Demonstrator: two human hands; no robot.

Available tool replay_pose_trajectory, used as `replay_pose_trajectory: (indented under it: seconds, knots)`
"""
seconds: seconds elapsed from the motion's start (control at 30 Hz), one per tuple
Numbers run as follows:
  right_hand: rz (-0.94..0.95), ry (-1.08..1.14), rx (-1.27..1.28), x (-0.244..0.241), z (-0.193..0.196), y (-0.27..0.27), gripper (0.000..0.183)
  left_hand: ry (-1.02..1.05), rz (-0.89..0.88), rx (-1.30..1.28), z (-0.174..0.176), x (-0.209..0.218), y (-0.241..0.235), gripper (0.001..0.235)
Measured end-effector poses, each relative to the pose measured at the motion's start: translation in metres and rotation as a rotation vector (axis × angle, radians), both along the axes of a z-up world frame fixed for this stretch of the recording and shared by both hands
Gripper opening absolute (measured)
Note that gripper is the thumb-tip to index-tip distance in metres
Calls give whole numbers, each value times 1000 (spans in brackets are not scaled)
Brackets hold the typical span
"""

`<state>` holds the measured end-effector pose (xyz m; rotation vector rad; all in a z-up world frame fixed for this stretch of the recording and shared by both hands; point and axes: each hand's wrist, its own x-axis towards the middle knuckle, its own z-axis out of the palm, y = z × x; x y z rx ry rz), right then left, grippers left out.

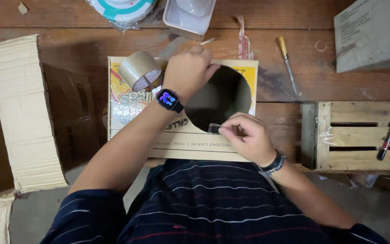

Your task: The person is reinforcing or smoothing the edges of a circular hole cut into a cardboard box by applying multiple small strips of packing tape around the circumference.

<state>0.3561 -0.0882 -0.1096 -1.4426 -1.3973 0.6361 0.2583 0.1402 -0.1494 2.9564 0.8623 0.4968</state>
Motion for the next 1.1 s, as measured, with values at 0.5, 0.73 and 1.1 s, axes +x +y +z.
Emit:
replay_pose_trajectory:
  seconds: [0.5,0.73,1.1]
  knots:
    - [-7,10,-33,-5,-2,-6,10,-54,-513,-78,1,49,-1,31]
    - [10,6,-51,-5,-7,-9,9,-235,-423,-352,7,36,-4,21]
    - [72,148,-94,6,-15,-12,7,-197,-200,-228,2,26,-17,10]
